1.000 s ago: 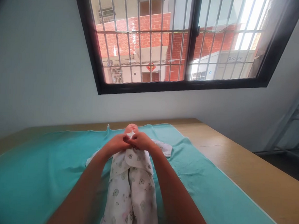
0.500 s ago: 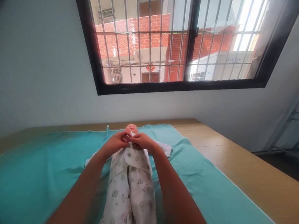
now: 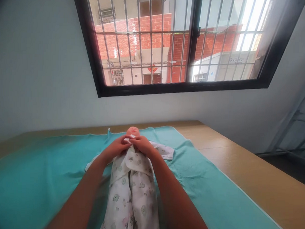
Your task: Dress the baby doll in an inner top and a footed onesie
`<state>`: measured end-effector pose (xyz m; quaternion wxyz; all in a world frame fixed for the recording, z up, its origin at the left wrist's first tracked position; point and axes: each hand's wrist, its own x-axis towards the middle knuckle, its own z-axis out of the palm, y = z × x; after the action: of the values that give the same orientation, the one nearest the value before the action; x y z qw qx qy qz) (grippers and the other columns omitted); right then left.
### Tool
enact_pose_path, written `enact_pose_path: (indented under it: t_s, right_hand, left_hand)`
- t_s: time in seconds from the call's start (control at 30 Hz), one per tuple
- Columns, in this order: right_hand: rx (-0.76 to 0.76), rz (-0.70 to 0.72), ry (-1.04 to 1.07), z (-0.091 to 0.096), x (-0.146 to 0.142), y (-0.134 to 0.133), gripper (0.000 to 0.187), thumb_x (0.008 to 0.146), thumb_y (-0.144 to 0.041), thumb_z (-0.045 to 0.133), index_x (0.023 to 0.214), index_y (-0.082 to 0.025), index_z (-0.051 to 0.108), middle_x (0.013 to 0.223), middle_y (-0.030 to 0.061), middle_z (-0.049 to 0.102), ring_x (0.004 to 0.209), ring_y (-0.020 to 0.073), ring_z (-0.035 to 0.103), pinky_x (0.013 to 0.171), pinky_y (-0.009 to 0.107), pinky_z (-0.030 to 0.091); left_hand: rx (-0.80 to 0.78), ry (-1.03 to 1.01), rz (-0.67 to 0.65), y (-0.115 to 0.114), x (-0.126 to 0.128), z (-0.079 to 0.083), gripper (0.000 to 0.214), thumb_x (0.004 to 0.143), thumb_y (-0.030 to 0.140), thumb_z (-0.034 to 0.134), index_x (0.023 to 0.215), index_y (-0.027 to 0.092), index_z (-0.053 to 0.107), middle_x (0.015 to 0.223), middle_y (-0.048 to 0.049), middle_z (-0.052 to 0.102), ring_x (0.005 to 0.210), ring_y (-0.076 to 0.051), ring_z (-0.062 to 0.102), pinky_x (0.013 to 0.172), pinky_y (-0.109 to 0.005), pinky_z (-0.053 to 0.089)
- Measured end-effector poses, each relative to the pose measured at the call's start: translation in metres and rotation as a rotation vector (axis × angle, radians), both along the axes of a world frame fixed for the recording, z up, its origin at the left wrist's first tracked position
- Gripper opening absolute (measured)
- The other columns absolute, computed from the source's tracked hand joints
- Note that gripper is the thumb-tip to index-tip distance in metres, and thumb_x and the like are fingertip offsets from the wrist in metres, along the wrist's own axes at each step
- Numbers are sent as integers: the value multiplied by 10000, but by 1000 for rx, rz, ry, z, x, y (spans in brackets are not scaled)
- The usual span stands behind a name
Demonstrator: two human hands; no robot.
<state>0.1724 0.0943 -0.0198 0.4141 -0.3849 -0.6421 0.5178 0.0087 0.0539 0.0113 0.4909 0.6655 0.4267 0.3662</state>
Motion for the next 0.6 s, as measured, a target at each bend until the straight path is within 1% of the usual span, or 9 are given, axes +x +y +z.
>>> enact_pose_path:
  t_s: [0.07, 0.13, 0.17, 0.23, 0.3, 0.37, 0.43, 0.53, 0.6]
  right_hand:
    - [-23, -96, 119, -2, -2, 3, 364, 719, -486, 649, 599, -192, 470, 504, -59, 406, 431, 65, 311, 418, 228, 213]
    - [-30, -249, 213, -6, -4, 7, 372, 712, -480, 634, 595, -206, 413, 509, -61, 412, 417, 66, 318, 408, 232, 216]
    - [-29, -321, 238, -8, -5, 10, 366, 709, -475, 626, 595, -210, 401, 511, -61, 421, 415, 69, 328, 409, 235, 229]
    - [4, -420, 219, -13, -7, 15, 326, 705, -457, 619, 614, -208, 428, 530, -55, 462, 429, 79, 373, 432, 238, 277]
    - [76, -441, 127, -16, -8, 18, 270, 713, -444, 616, 688, -195, 515, 610, -35, 549, 490, 97, 457, 494, 242, 345]
    - [179, -436, -20, -17, -9, 19, 263, 740, -446, 599, 768, -185, 585, 720, -7, 623, 601, 124, 536, 584, 251, 392]
    - [264, -412, -169, -15, -10, 19, 279, 780, -457, 567, 786, -184, 625, 776, 13, 657, 690, 145, 564, 646, 258, 395]
    - [326, -384, -356, -8, -14, 21, 314, 812, -468, 542, 689, -193, 632, 713, 18, 652, 676, 152, 541, 637, 265, 357]
    - [324, -395, -426, -3, -18, 26, 330, 789, -449, 577, 581, -194, 595, 629, 20, 617, 619, 148, 498, 601, 270, 320]
  left_hand:
    - [43, 132, 89, 5, 2, -4, 282, 706, 182, 602, 986, 199, 580, 611, 63, 523, 470, -86, 472, 463, -212, 366]
    - [106, 242, 214, 12, 4, -10, 291, 676, 145, 590, 961, 200, 596, 626, 57, 534, 459, -93, 469, 469, -227, 375]
    - [149, 280, 296, 16, 4, -14, 288, 675, 131, 576, 954, 197, 607, 662, 38, 565, 496, -108, 503, 510, -242, 408]
    - [244, 328, 465, 24, 5, -23, 268, 704, 116, 530, 946, 176, 630, 799, -30, 633, 652, -157, 583, 651, -288, 464]
    - [311, 333, 575, 31, 5, -33, 270, 754, 120, 478, 964, 148, 646, 995, -108, 645, 872, -211, 603, 822, -342, 459]
    - [349, 318, 598, 36, 6, -42, 286, 812, 154, 438, 996, 146, 657, 1130, -138, 625, 1046, -242, 562, 955, -380, 403]
    - [385, 297, 582, 40, 7, -49, 286, 846, 202, 437, 1004, 176, 673, 1172, -118, 633, 1142, -250, 520, 1027, -393, 348]
    - [404, 248, 528, 45, 9, -53, 279, 845, 250, 477, 1037, 235, 678, 1181, -77, 655, 1155, -256, 523, 1022, -403, 356]
    - [393, 199, 492, 48, 9, -53, 284, 831, 247, 495, 1046, 272, 680, 1177, -56, 664, 1138, -257, 539, 1002, -404, 376]
